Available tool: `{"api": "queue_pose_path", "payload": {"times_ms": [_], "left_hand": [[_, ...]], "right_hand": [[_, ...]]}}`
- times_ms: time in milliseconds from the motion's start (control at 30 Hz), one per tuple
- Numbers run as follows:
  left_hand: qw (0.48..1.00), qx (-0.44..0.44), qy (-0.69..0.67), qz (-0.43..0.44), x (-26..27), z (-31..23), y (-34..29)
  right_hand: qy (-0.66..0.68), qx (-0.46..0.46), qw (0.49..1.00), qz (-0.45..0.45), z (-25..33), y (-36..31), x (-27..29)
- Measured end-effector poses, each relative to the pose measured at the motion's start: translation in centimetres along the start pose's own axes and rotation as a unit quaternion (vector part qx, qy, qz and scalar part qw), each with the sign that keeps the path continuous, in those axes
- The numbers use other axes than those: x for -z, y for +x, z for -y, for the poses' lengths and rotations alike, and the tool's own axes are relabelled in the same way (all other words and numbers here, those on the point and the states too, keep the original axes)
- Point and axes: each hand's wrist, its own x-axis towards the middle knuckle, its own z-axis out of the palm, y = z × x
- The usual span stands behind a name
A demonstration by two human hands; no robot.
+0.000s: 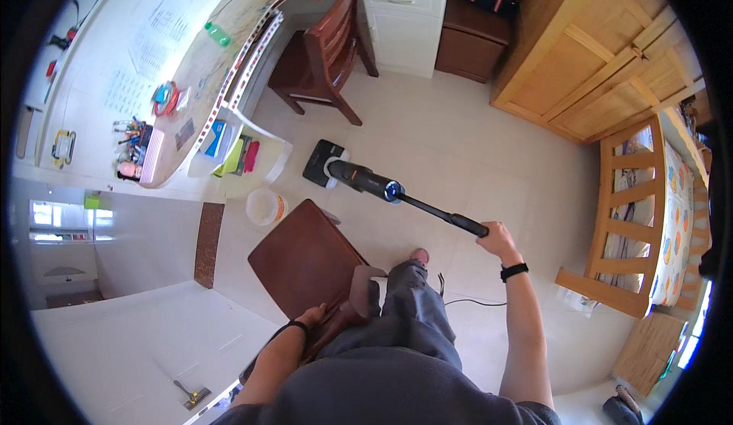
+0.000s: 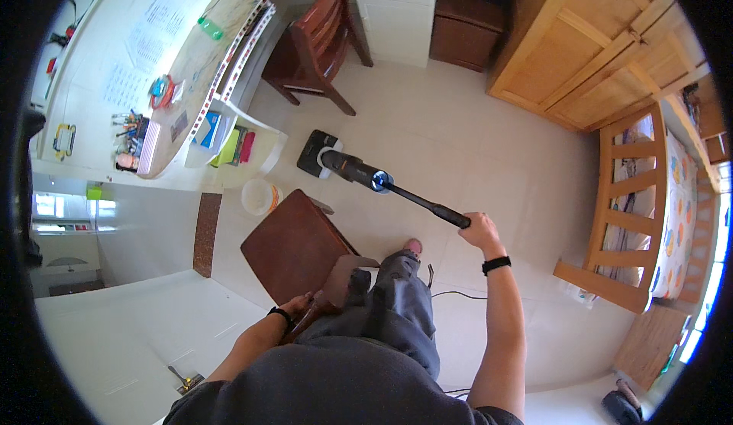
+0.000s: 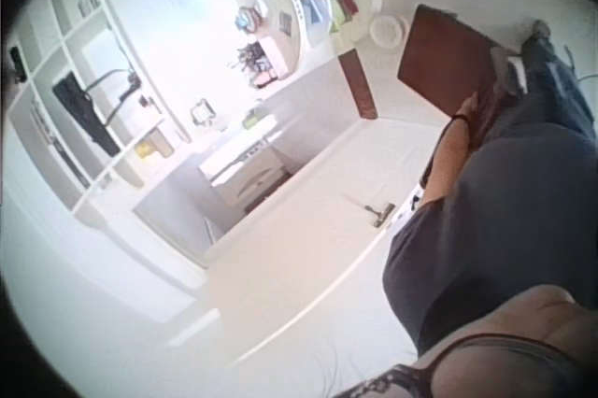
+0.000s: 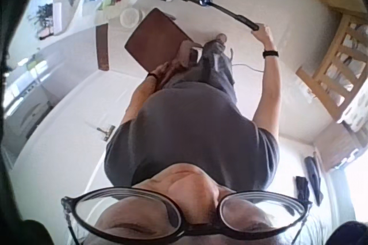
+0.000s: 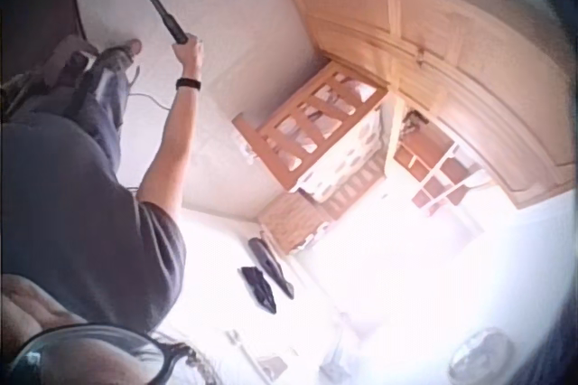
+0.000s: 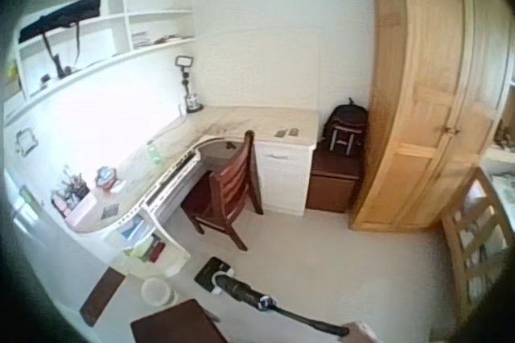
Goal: The person vacuums the floor in a room, moving two wooden chairs aside to reach the area underneath. They continue vacuuming around the room and a doorway mat, then walk toward another room.
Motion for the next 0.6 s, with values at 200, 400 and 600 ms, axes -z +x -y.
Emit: {"api": "queue_pose_path", "payload": {"times_ms": [200,400,600], "left_hand": [[0.981,0.013,0.190,-0.021,1.8,-4.3,2.6],[0.989,0.032,0.137,-0.041,8.4,-8.9,0.8],[0.990,0.038,0.113,-0.074,15.0,-12.6,2.5]], "right_hand": [[-0.031,-0.030,0.998,-0.038,-11.9,-6.7,7.1],[-0.012,-0.172,0.979,-0.108,-19.9,-19.4,10.6],[0.056,-0.455,0.882,-0.107,-20.4,-35.5,7.9]]}}
